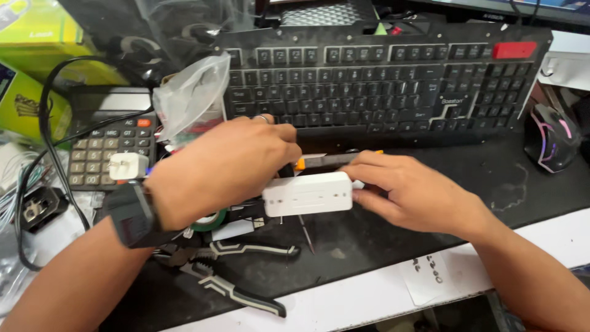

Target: The person first uses a keyboard and mouse at a computer, then works on a white power strip on the desk: they unscrew it with a screwdriver, open its casing, and use pliers and their fingers to strip and twist the wires inside. The clip ends while they are still handling the internal wiring.

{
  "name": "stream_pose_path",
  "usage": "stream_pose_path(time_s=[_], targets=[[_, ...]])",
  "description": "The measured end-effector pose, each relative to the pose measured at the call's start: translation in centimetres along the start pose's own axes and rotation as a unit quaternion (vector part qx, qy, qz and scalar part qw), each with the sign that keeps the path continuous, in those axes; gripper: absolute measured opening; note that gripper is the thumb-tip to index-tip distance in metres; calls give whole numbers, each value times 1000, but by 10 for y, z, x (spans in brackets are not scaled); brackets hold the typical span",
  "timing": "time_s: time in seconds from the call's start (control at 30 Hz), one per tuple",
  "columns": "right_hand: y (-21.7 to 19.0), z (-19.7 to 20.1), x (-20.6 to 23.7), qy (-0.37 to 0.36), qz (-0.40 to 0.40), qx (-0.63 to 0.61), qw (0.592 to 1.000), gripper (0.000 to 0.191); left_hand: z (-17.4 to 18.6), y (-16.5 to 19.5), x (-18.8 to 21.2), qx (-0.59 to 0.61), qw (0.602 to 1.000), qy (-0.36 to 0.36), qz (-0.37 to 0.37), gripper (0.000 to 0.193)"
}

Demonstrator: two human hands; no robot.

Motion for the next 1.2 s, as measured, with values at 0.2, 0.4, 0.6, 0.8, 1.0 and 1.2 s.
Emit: stream_pose_path(time_s=[0.2,0.4,0.6,0.8,1.0,1.2], targets=[[4,-8,10,-131,23,-233,963,51,0,6,-17,44,993,-89,61,30],[9,7,14,-60,40,-170,983,12,7,8,-35,91,995,-37,28,20],[30,25,13,84,-37,-144,985,38,17,19,-52,144,982,101,-65,25],[22,19,7,120,-21,-134,983,42,33,11,-35,163,968,167,-93,25],[23,5,-6,84,-136,-149,976,24,54,6,33,99,977,180,-55,31],[-19,-15,-31,34,-207,-20,978,22,83,-4,125,-6,981,193,3,17]])
Point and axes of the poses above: each hand's wrist, its own x-axis away from the middle knuckle, its own z-axis out of the back of the hand, y = z × x, the point moved 9 cm from there along -x, towards the middle knuckle, and after that the axes turned 14 degrees about -z, right-handed, at the moved point
